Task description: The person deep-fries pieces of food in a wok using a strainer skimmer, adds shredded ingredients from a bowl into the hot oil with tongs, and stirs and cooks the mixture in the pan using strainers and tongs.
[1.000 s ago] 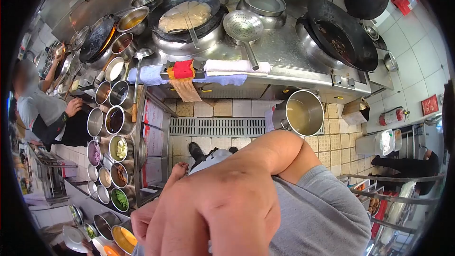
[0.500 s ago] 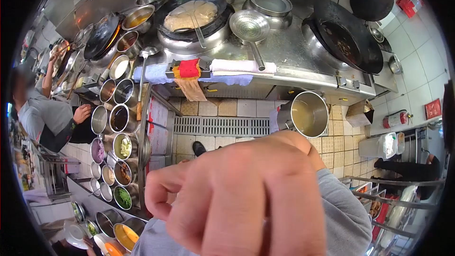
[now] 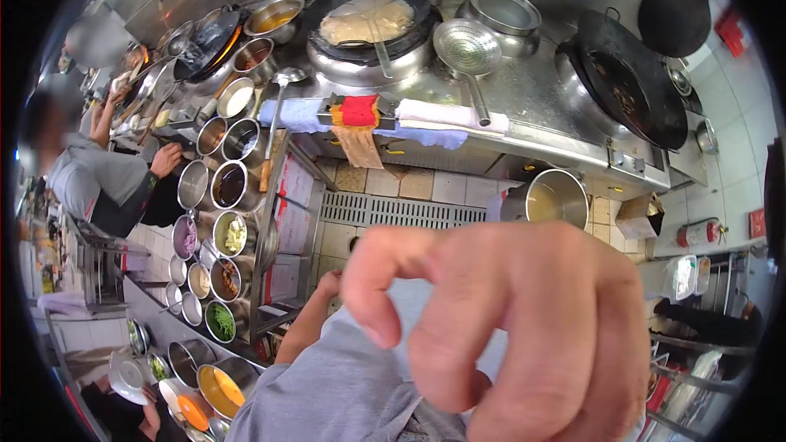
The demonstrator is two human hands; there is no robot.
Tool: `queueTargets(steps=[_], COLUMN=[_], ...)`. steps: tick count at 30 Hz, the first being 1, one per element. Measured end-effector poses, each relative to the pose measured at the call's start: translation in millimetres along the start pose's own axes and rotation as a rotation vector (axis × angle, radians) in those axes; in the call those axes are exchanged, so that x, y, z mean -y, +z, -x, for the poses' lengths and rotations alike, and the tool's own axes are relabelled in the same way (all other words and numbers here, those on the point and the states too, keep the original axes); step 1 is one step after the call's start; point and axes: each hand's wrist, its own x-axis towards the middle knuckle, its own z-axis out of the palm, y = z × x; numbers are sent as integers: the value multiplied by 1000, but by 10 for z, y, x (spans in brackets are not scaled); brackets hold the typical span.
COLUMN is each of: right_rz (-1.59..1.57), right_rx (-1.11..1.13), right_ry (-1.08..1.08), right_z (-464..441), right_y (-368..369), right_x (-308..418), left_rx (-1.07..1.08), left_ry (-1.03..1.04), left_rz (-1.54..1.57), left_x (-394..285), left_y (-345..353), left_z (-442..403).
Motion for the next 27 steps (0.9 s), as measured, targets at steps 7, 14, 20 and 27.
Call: queueTargets(steps=[7,14,20,27], right_rz=[137,329,402,460], right_rx=[-42,16,41,-18], right_ry=[155,167,183,173], right_z=[50,-22,-68,-10], right_y=[114,-12,18,53], right_x=[148,291,373,391], left_rx=[125,116,135,133], left_ry=[-142,-61,-101,-82], left_rz=[281,188,241,274], left_x=[-199,-235,-210,-90], left_y=[-128,-142,-172,-112], left_z=[137,119,102,-13])
